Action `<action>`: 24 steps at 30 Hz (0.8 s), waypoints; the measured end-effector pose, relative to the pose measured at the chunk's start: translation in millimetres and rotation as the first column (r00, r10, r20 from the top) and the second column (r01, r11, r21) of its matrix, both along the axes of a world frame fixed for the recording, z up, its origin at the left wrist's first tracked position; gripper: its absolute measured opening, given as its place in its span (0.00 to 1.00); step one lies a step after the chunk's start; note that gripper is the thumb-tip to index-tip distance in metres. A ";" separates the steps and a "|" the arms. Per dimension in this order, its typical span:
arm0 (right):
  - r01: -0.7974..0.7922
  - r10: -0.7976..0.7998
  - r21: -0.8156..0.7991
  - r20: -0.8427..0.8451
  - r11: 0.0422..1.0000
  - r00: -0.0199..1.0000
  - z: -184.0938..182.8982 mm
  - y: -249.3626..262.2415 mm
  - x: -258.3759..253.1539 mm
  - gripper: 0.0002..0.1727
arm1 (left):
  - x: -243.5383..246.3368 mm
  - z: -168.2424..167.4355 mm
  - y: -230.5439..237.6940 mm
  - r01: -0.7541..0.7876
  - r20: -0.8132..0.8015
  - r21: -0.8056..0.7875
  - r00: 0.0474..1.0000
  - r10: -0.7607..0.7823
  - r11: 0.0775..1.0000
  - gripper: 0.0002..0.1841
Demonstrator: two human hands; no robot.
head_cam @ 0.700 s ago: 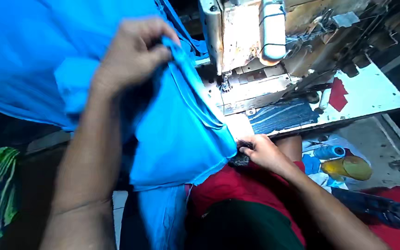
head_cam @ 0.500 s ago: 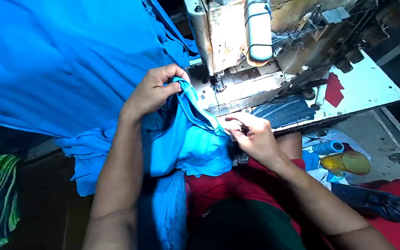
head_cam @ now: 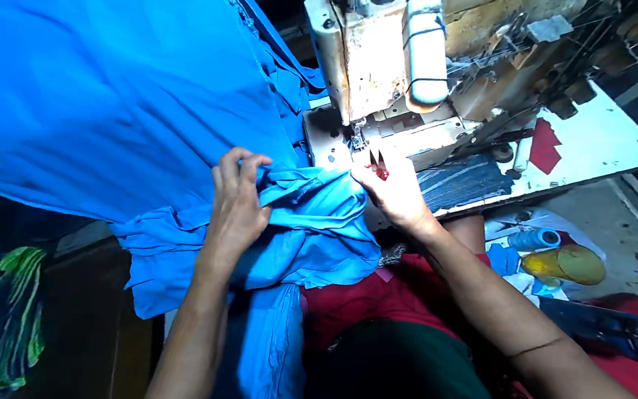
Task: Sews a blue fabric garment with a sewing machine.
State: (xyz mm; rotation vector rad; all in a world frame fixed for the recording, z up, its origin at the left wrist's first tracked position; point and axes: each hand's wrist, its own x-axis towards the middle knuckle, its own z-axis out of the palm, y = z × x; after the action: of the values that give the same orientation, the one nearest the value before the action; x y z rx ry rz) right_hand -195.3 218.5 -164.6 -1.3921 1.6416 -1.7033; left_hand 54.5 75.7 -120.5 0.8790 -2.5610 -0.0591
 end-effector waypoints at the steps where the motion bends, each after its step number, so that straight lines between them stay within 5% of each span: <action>1: 0.022 -0.022 -0.004 -0.047 1.000 0.999 -2.2 -0.8 -0.6 0.08 | 9.8 6.3 5.4 0.011 -0.008 -0.003 1.000 -0.011 1.000 0.39; 4: -0.060 0.058 -0.013 -0.114 0.998 0.992 -6.0 1.9 1.3 0.11 | 27.7 34.3 21.6 0.168 -0.122 0.058 0.980 -0.160 0.984 0.17; 6: -0.289 0.292 -0.053 0.092 0.956 0.952 -3.2 7.2 0.7 0.09 | 28.2 50.8 25.8 0.362 -0.339 0.245 0.901 -0.270 0.900 0.08; 8: -0.570 0.569 -0.179 0.519 0.802 0.637 -2.2 6.9 -1.4 0.05 | 20.7 60.3 20.0 0.503 -0.557 0.453 0.804 -0.207 0.736 0.10; 9: -0.590 0.553 -0.186 0.637 0.786 0.537 -5.4 5.3 -1.9 0.04 | 14.0 61.4 13.6 0.521 -0.610 0.552 0.785 -0.111 0.650 0.12; 13: -0.443 0.321 0.045 0.624 0.896 0.713 -19.6 1.6 -3.5 0.07 | -11.2 51.6 -13.9 0.376 -0.500 0.766 0.858 0.116 0.522 0.12; 18: -0.388 0.350 -0.029 0.496 0.921 0.795 -27.1 10.1 -8.9 0.08 | -19.0 41.0 -13.5 0.359 -0.389 0.614 0.912 -0.127 0.703 0.13; 24: -0.263 0.266 0.044 -0.065 0.964 0.962 -25.5 6.8 -7.5 0.09 | -15.2 37.2 4.8 0.311 -0.351 0.422 0.922 -0.163 0.851 0.09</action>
State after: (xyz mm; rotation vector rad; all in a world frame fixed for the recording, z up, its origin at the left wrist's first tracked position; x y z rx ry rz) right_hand -202.8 225.2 -190.0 -1.5905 1.4371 -1.4816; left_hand 39.3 80.5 -83.3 0.6335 -2.3737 -0.8622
